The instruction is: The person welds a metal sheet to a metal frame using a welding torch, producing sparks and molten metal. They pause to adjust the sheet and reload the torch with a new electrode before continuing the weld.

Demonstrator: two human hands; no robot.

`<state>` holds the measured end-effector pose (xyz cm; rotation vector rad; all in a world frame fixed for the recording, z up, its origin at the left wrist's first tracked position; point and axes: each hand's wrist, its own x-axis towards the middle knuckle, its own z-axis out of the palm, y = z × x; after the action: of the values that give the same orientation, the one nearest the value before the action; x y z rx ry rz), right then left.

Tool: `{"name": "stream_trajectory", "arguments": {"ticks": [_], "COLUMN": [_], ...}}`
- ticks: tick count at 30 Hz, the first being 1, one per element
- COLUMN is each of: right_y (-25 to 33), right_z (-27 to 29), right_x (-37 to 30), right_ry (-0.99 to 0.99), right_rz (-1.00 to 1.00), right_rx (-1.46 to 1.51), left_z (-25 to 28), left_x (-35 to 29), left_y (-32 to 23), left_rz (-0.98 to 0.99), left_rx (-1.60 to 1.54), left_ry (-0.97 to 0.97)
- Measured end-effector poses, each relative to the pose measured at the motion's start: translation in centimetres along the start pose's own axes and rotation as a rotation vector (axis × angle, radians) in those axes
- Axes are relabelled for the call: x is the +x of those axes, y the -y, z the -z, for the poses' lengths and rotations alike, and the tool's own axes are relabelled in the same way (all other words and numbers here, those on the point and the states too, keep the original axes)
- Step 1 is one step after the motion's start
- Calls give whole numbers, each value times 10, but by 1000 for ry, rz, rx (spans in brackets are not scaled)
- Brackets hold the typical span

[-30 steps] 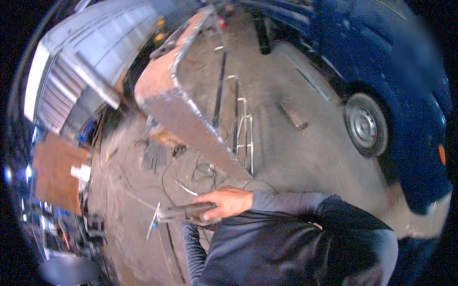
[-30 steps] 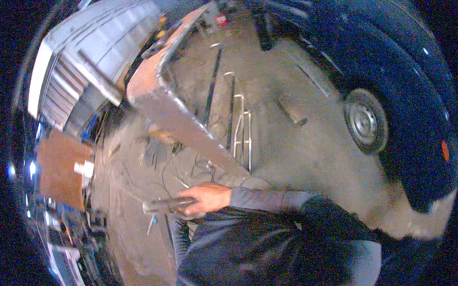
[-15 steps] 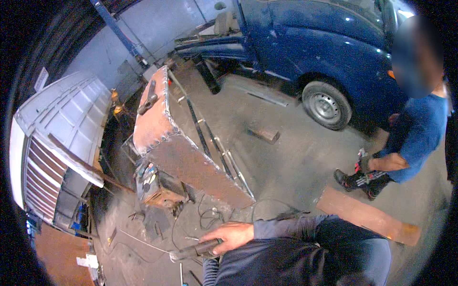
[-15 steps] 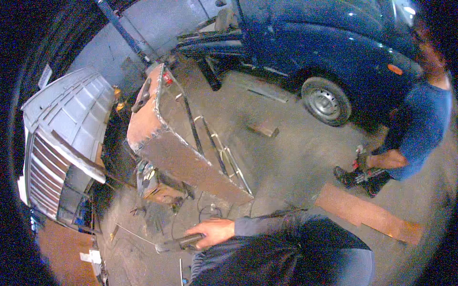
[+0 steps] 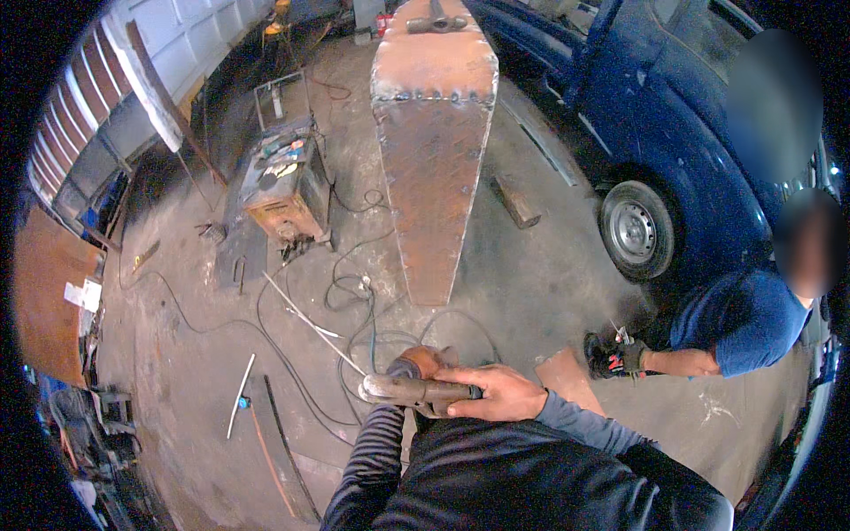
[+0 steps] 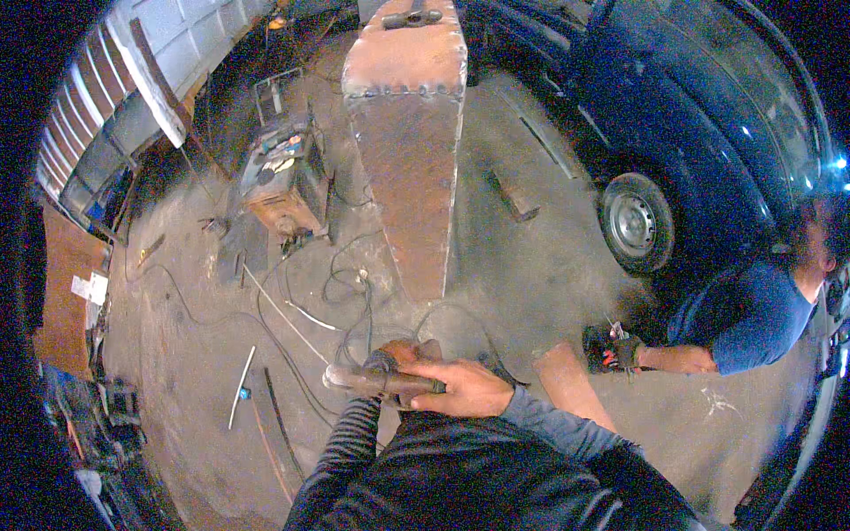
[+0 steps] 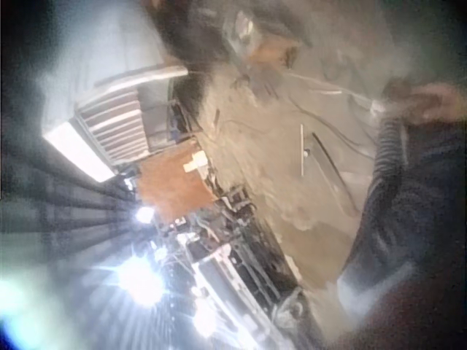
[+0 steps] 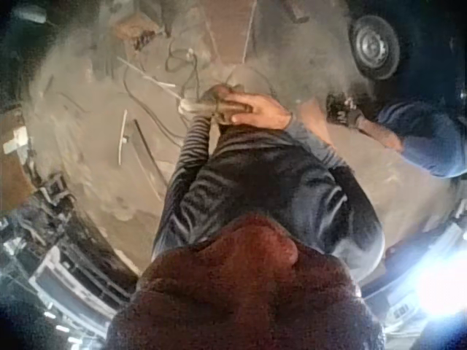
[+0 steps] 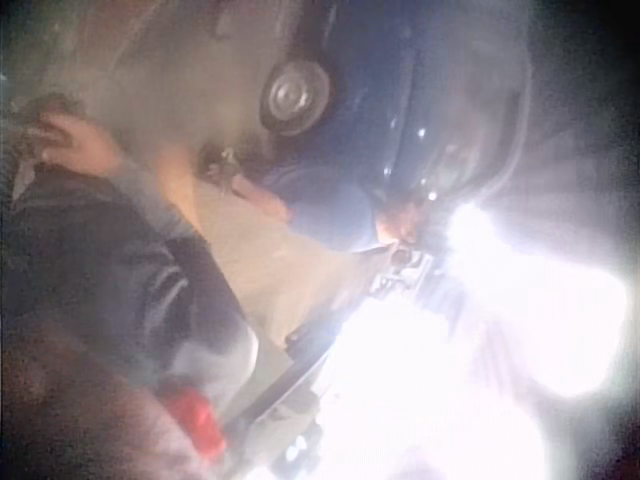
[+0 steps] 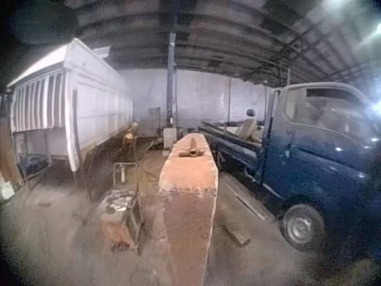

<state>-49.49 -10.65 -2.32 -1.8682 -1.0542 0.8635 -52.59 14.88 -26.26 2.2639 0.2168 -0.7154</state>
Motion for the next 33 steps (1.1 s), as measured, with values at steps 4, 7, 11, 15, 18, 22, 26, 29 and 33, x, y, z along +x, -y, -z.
{"name": "stream_trajectory", "arguments": {"ticks": [4, 7, 11, 15, 18, 22, 26, 29, 33], "right_y": [1, 4, -3, -19, -36, -71, -80, -107, -113], "right_z": [13, 27, 49, 72, 91, 102, 121, 123, 133], "right_x": [10, 15, 17, 13, 5, -6, -28, -37, -53], "right_ry": [-24, 31, 62, 94, 134, 117, 165, 111, 90], "right_rz": [104, 135, 227, 229, 213, 324, 273, 325, 293], "right_rx": [8, 31, -9, 29, 43, 30, 2, 69, 76], "left_z": [11, 4, 14, 17, 9, -10, -36, -48, -62], "left_x": [-2, -5, -4, -11, -20, -28, -44, -43, -41], "left_y": [8, 18, 27, 29, 13, -3, -18, -29, -43], "left_rz": [16, 23, 35, 68, 159, 253, 332, 365, 388], "left_rx": [-2, -18, -36, -53, -63, -67, -82, -86, -95], "left_ry": [-12, -17, -46, -94, -142, -171, -172, -178, -180]}}
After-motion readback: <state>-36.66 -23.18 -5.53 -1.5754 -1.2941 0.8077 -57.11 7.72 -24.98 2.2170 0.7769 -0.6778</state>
